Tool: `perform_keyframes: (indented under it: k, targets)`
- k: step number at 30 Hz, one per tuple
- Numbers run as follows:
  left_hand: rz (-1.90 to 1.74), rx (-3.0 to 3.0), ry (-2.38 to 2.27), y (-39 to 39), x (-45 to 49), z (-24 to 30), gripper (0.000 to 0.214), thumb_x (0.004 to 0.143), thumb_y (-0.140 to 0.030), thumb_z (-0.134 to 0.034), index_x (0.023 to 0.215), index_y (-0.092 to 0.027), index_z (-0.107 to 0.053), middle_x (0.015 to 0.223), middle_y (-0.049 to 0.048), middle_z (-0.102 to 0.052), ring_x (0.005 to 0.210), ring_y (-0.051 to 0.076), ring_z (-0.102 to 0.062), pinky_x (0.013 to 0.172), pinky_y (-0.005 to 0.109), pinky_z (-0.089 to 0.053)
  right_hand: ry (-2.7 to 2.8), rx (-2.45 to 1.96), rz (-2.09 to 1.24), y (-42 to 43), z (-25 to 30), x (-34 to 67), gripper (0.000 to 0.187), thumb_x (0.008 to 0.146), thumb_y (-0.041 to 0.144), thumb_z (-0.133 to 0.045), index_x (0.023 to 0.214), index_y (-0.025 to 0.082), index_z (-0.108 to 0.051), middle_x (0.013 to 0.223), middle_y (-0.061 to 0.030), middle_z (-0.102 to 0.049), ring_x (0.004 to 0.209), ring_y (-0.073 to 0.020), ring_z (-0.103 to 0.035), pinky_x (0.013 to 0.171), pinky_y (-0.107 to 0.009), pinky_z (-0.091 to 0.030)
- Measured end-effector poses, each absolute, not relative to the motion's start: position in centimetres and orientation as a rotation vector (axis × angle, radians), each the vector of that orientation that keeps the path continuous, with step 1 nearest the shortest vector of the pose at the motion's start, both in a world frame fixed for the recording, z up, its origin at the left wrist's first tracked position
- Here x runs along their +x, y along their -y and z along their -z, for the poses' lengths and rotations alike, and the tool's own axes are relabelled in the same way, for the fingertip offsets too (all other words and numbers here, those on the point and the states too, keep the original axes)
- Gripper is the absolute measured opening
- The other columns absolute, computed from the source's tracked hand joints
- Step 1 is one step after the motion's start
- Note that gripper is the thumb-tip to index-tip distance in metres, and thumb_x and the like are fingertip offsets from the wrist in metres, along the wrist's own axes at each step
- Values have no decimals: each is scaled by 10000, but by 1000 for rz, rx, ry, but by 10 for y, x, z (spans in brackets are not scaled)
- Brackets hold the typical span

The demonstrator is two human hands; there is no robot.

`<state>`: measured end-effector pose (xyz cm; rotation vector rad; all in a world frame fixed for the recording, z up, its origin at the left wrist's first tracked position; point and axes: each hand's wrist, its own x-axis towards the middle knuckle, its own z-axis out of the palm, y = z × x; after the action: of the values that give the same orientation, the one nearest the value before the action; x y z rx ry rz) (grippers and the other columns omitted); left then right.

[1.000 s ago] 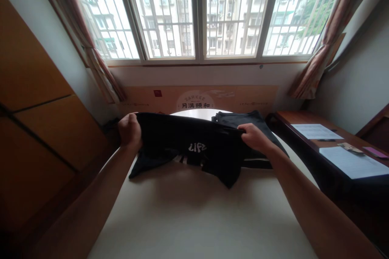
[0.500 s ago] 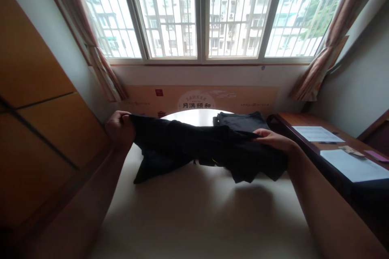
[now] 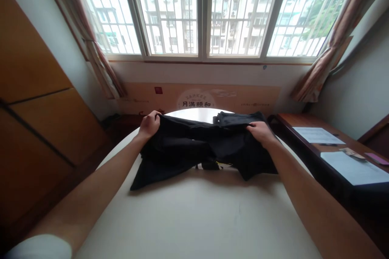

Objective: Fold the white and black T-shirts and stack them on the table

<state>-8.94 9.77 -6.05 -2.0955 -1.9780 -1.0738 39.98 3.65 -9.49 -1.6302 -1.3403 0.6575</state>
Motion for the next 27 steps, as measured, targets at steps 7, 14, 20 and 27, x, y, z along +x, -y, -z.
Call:
perform_keyframes:
  k: [7, 14, 20, 27]
  targets:
    - [878, -1948, 2180, -138, -92, 58, 370, 1054, -293, -421, 1285, -215, -699, 1199, 202, -757, 1081, 384, -712, 875, 445, -499, 1552, -1913, -192, -86, 84, 398, 278, 871, 358, -635, 887, 142, -808, 834, -105, -764, 825, -254, -700, 719, -307, -488]
    - [821, -1964, 2195, -161, -96, 65, 340, 1060, -299, -434, 1220, -173, -706, 1197, 224, -751, 1130, 378, -694, 874, 414, -493, 1496, -2235, -64, -127, 73, 370, 383, 973, 467, -654, 1107, 132, -785, 1220, -244, -737, 1128, -360, -697, 943, -434, -515]
    - [842, -1989, 2145, -165, -101, 73, 331, 1062, -288, -423, 1194, -133, -683, 1189, 234, -730, 1145, 374, -666, 937, 434, -488, 1696, -1992, 318, -96, 65, 315, 370, 995, 356, -625, 1259, 101, -670, 1275, -254, -667, 1224, -399, -597, 971, -453, -460]
    - [733, -2524, 1699, -62, -54, 63, 167, 984, -334, -556, 959, -202, -654, 1006, 134, -680, 982, 319, -658, 911, 420, -499, 2423, -1285, 296, 37, 90, 230, 198, 1033, 287, -576, 866, 210, -649, 844, -73, -679, 849, -257, -582, 802, -371, -390]
